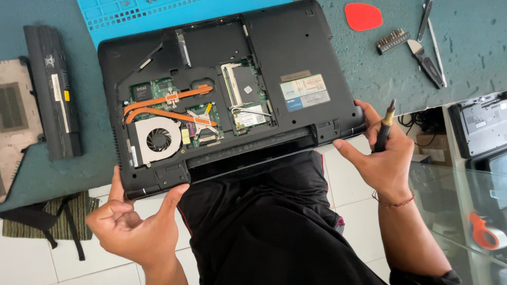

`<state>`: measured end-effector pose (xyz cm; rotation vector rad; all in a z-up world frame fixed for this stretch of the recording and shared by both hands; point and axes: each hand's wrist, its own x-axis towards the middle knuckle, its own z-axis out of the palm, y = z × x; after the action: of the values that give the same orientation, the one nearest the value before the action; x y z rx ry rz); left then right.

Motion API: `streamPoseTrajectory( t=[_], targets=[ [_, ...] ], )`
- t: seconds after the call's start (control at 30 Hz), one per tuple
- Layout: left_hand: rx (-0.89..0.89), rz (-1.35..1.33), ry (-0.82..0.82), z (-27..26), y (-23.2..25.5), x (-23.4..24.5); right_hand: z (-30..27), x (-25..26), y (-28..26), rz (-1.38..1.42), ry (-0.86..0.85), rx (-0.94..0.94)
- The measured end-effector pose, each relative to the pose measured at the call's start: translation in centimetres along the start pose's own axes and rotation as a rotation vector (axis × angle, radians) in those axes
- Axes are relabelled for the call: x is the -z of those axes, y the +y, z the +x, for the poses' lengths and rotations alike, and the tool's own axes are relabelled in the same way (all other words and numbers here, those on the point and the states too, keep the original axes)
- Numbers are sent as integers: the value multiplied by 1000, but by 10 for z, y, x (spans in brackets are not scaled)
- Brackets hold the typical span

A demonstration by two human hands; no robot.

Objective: The person uses a screwdriver to remove screws from the back panel of a disassembled laptop resting on their lap. They place the screws into a blue organizer tray and continue unscrewing various sections of the laptop chassis.

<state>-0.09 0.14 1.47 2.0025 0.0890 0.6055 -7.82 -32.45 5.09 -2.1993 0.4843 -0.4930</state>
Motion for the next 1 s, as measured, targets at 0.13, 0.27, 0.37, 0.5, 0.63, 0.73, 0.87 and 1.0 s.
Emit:
streamPoseTrajectory(
  t=[0.13,0.27,0.37,0.5,0.63,0.73,0.87,1.0],
  targets=[
    [-23,-4,6,1,1,-2,-3,-4,9,-180,13,26],
    [-42,14,12,2,7,-2,-1,-5,7,-175,40,-54],
    [-29,1,16,1,4,-1,0,-3,4,-183,37,-77],
    [-29,6,29,0,3,0,-2,-2,8,-134,49,-59],
    [-34,10,14,4,12,-1,-2,-3,6,-152,49,-56],
    [-98,79,-17,9,23,-4,-2,-5,8,-204,42,-58],
    [-89,42,-10,4,10,-1,-2,-5,8,-265,55,23],
    [-78,25,2,2,4,0,-3,-7,9,-261,75,29]
  ],
)
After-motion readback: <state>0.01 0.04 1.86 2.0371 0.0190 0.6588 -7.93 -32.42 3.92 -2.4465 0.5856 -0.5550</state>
